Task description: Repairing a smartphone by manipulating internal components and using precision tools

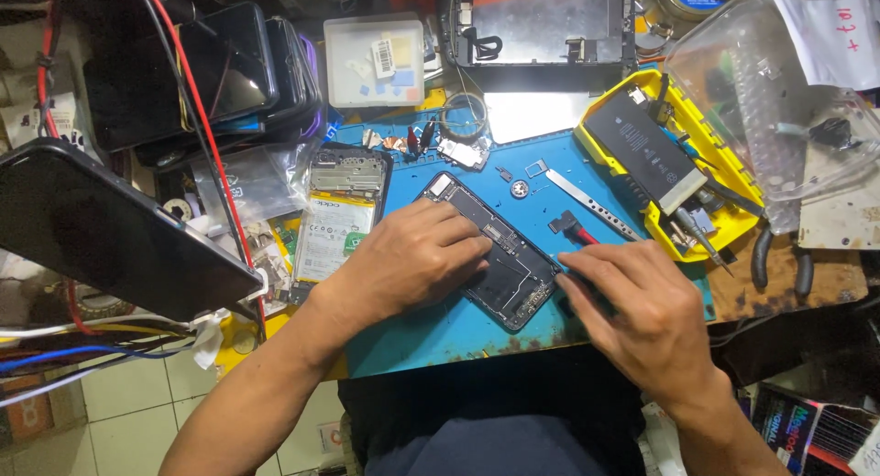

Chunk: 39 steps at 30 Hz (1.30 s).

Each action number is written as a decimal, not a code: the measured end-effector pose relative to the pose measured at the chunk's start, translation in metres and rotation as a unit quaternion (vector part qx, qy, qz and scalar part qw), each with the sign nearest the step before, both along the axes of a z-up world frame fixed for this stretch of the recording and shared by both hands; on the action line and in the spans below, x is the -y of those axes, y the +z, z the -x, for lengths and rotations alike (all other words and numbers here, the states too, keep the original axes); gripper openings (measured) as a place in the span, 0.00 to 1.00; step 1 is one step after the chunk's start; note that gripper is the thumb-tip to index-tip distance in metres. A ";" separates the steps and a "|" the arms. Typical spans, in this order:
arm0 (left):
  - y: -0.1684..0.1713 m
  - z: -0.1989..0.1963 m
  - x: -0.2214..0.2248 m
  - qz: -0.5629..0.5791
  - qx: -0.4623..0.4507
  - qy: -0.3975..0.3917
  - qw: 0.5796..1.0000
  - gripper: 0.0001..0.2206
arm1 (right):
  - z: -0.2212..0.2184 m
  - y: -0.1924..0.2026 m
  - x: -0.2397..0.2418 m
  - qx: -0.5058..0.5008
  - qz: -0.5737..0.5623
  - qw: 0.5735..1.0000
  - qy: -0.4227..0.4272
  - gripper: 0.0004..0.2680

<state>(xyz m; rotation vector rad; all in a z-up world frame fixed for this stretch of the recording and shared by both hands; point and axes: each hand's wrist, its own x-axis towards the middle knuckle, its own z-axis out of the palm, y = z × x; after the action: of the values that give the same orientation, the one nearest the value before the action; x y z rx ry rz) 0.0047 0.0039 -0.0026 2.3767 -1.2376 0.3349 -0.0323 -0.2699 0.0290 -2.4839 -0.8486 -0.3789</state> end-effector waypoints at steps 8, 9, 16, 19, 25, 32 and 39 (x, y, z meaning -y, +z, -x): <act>0.006 0.006 -0.003 -0.044 -0.030 -0.008 0.999 0.10 | -0.021 -0.011 -0.033 0.033 0.043 0.998 0.031 0.07; 0.006 0.007 -0.003 -0.046 -0.032 -0.009 0.998 0.11 | -0.022 -0.013 -0.035 0.032 0.046 0.998 0.029 0.06; 0.006 0.009 -0.004 -0.052 -0.022 -0.009 0.998 0.12 | -0.025 -0.017 -0.036 0.047 0.060 0.996 0.036 0.05; 0.012 0.010 -0.002 -0.054 -0.029 -0.008 0.998 0.11 | -0.025 -0.026 -0.036 0.055 0.070 0.995 0.038 0.07; 0.015 0.009 -0.001 -0.022 -0.063 0.026 0.997 0.08 | -0.023 -0.033 -0.037 0.082 0.063 0.995 0.009 0.03; 0.007 -0.001 -0.001 -0.051 -0.058 0.119 0.990 0.06 | -0.021 -0.031 -0.039 0.072 0.033 0.997 0.004 0.05; 0.030 -0.010 0.006 -0.173 -0.021 0.064 0.983 0.07 | -0.021 -0.033 -0.036 0.076 0.028 0.997 0.009 0.05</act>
<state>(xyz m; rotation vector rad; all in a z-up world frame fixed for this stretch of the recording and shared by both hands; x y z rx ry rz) 0.0151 -0.0019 0.0271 2.7496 -1.2068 0.1135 -0.0114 -0.2337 -0.0035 -2.5228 -0.9532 -0.5518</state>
